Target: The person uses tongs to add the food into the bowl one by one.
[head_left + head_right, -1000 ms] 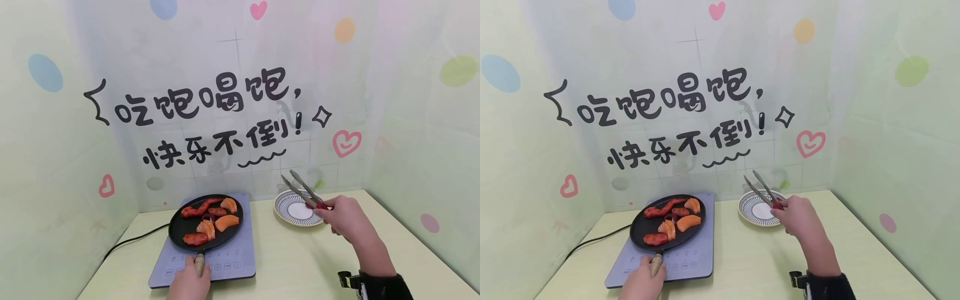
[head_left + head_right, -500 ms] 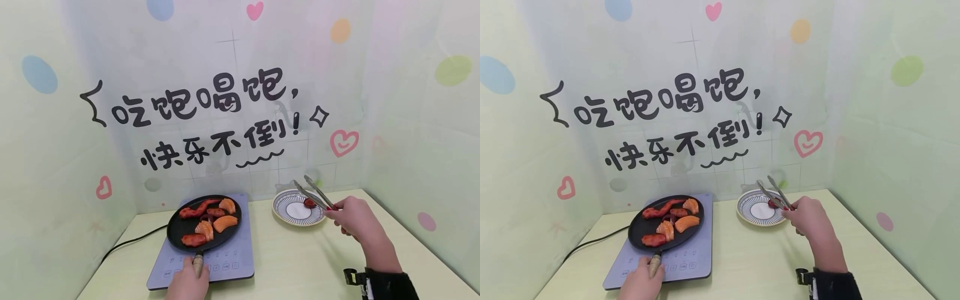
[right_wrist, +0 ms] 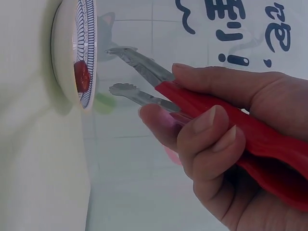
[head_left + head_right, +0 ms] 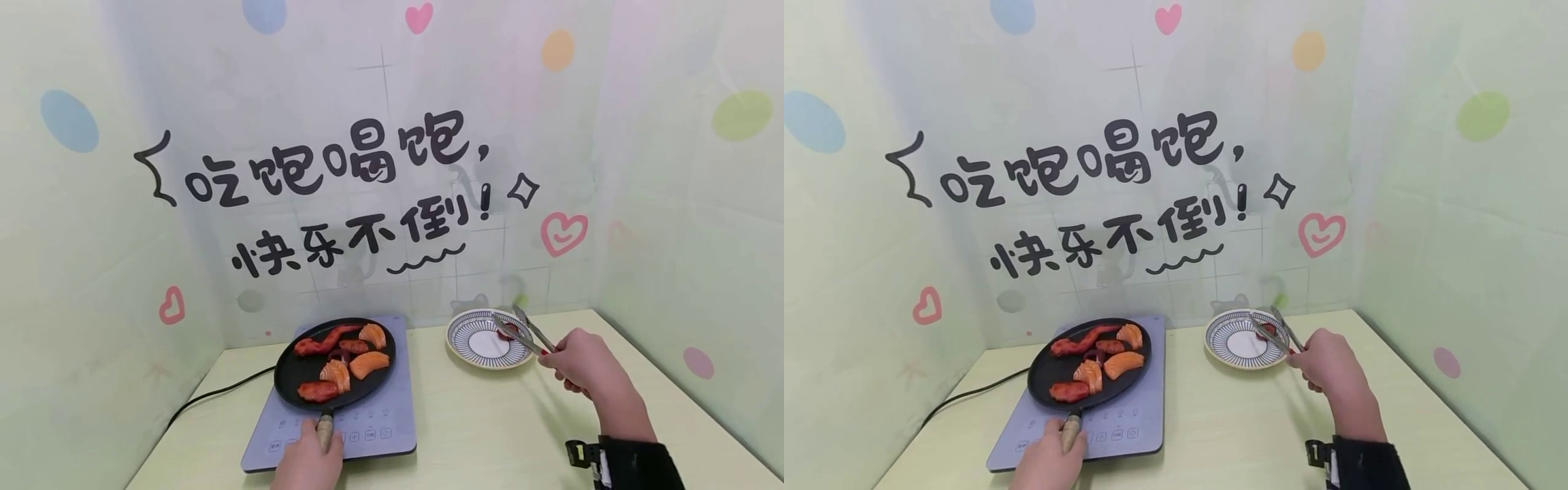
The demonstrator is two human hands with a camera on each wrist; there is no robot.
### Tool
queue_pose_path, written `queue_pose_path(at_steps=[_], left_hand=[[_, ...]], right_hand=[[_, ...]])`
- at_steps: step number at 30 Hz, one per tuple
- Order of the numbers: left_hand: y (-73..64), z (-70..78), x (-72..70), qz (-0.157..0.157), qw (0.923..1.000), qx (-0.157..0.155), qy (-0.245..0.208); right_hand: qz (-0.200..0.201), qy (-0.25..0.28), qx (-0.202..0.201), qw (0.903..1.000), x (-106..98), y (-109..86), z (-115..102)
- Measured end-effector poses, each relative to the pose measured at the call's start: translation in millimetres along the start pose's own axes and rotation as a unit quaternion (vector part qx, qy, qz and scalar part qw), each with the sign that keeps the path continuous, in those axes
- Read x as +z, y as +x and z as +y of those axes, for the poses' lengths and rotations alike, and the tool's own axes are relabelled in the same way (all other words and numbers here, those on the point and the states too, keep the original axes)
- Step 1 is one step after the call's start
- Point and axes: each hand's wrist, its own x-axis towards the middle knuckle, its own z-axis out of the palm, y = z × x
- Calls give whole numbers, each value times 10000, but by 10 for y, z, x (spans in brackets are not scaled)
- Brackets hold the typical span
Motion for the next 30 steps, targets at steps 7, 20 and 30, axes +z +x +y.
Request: queue_pose_path(at_steps=[7, 20, 30], left_hand=[[-4, 19, -5, -3, 10000, 44, -22], [15, 8, -7, -20, 10000, -16, 57], [15, -1, 1, -55, 10000, -21, 49]], right_hand=[[-163, -94, 161, 9997, 39, 61, 84], [-244, -97, 240, 9994, 122, 150, 182], [-230, -148, 194, 9994, 147, 172, 212]])
